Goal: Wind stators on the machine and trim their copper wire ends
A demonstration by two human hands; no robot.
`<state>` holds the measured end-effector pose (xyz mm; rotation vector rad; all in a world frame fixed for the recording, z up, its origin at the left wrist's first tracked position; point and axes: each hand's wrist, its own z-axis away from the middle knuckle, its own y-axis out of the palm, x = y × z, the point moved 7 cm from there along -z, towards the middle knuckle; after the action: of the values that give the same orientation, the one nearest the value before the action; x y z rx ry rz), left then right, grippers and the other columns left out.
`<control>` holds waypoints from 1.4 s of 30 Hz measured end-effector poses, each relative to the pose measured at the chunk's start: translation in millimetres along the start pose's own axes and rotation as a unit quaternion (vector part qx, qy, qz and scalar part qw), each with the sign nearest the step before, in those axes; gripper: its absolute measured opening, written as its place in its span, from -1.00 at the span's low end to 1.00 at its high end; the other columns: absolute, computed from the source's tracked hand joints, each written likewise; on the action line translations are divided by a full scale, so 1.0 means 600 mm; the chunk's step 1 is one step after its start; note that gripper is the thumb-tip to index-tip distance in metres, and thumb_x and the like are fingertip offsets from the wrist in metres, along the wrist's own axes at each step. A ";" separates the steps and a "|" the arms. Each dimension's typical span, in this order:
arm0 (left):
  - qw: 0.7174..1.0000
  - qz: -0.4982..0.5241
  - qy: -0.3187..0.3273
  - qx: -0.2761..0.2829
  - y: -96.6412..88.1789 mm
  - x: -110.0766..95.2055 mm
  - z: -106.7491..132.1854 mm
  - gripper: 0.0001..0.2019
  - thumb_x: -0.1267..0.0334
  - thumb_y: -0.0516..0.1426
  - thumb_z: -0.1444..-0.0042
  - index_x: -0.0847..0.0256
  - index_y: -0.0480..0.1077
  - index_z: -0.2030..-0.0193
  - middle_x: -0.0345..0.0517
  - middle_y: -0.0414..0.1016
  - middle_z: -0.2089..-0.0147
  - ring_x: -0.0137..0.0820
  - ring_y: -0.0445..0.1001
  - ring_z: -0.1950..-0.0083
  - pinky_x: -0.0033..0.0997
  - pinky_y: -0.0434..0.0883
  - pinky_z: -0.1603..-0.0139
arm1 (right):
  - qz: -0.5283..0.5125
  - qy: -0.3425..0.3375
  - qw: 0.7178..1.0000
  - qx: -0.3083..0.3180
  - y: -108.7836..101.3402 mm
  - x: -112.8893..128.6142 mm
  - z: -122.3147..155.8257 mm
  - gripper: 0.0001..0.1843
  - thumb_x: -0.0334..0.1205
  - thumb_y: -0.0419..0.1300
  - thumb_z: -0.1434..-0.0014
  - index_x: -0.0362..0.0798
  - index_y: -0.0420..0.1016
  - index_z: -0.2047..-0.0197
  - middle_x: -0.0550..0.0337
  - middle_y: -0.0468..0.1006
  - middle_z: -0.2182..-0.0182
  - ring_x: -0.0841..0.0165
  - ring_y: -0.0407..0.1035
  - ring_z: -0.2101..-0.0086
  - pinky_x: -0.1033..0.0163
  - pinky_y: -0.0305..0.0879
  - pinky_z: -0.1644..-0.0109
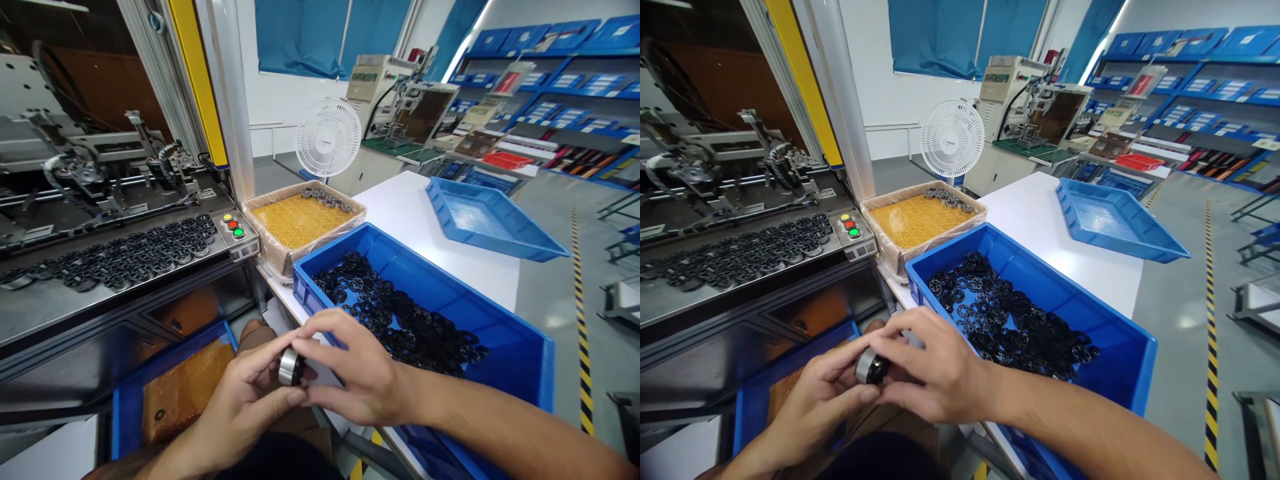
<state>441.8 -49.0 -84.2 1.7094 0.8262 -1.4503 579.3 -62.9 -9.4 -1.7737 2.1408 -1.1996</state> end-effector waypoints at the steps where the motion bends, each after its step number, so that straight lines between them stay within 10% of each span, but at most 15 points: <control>1: 1.000 -0.005 -0.007 0.010 0.002 0.002 0.005 -0.47 0.30 0.20 -0.18 -0.02 0.28 -0.30 -0.03 0.46 -0.24 -0.21 0.54 -0.10 -0.33 0.48 -0.10 | -0.028 0.035 0.999 -0.003 -0.001 -0.012 0.000 -0.44 -0.16 0.30 -0.18 -0.14 0.33 -0.20 -0.10 0.45 0.04 0.21 0.39 0.04 0.04 0.42 -0.02; 6: 0.996 -0.071 -0.005 0.058 0.016 0.007 0.020 -0.41 0.27 0.10 -0.27 -0.12 0.07 -0.40 -0.11 0.15 -0.44 -0.18 0.23 -0.39 -0.29 0.27 -0.32 | -0.084 0.158 0.983 -0.031 0.001 -0.057 0.008 -0.37 -0.06 0.36 -0.09 -0.10 0.38 -0.18 -0.05 0.48 0.04 0.24 0.40 0.03 0.08 0.40 -0.07; 13: 0.967 -0.249 0.043 0.010 -0.020 -0.011 0.010 -0.49 0.22 0.01 -0.32 -0.03 0.10 -0.39 -0.08 0.21 -0.40 -0.30 0.18 -0.41 -0.34 0.18 -0.37 | -0.015 0.135 0.991 0.001 0.008 -0.058 0.015 -0.46 -0.06 0.32 -0.14 -0.11 0.41 -0.13 -0.02 0.54 0.11 0.26 0.46 0.10 0.17 0.46 0.00; 16: 0.885 -0.423 0.069 -0.183 -0.148 -0.052 0.018 -0.57 0.16 0.02 -0.30 0.12 0.29 -0.28 0.01 0.42 -0.22 -0.32 0.40 -0.23 -0.37 0.32 -0.25 | 0.086 0.120 0.989 0.005 -0.003 -0.066 0.020 -0.50 -0.14 0.30 -0.18 -0.06 0.38 -0.17 -0.06 0.52 0.03 0.21 0.46 0.04 0.17 0.46 -0.05; 20: 0.683 -0.584 -0.013 -0.438 -0.380 -0.114 0.082 -0.59 0.08 0.13 -0.18 0.30 0.47 -0.07 0.10 0.59 -0.03 -0.19 0.57 0.02 -0.25 0.40 -0.12 | 0.147 0.067 0.987 0.003 -0.009 -0.070 0.018 -0.51 -0.17 0.23 -0.23 0.00 0.35 -0.21 -0.05 0.52 0.03 0.16 0.50 0.07 0.13 0.51 0.00; 26: 0.588 -0.630 -0.129 -0.490 -0.587 -0.123 0.136 -0.66 0.18 0.17 -0.14 0.38 0.51 0.03 0.24 0.60 0.03 -0.02 0.55 -0.02 -0.07 0.38 -0.09 | 0.202 0.009 0.979 0.010 -0.008 -0.061 0.011 -0.53 -0.15 0.21 -0.23 -0.02 0.36 -0.19 -0.01 0.56 0.06 0.16 0.52 0.12 0.15 0.52 0.00; 36: 0.617 -0.682 -0.139 -0.366 -0.627 -0.093 0.112 -0.67 0.13 0.10 -0.26 0.27 0.41 -0.07 0.08 0.43 -0.22 -0.17 0.36 -0.27 0.05 0.26 -0.27 | 0.263 0.152 0.952 0.047 -0.083 -0.237 0.095 -0.62 0.10 0.12 -0.22 0.02 0.54 0.10 0.04 0.62 0.19 0.11 0.57 0.22 0.03 0.55 0.13; 42: 0.602 -0.712 -0.093 -0.350 -0.569 -0.133 0.096 -0.59 0.16 -0.03 -0.24 0.37 0.39 -0.09 0.11 0.51 -0.16 0.00 0.39 -0.25 0.00 0.32 -0.24 | 0.221 0.365 0.867 0.258 -0.042 -0.319 0.214 -0.58 -0.07 0.14 -0.19 -0.14 0.56 -0.01 -0.18 0.56 -0.01 0.02 0.50 0.00 -0.03 0.44 -0.12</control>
<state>111.8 79.7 -53.8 -0.0286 2.4810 -1.6463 727.8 40.5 -154.5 -0.5924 2.0343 -2.2371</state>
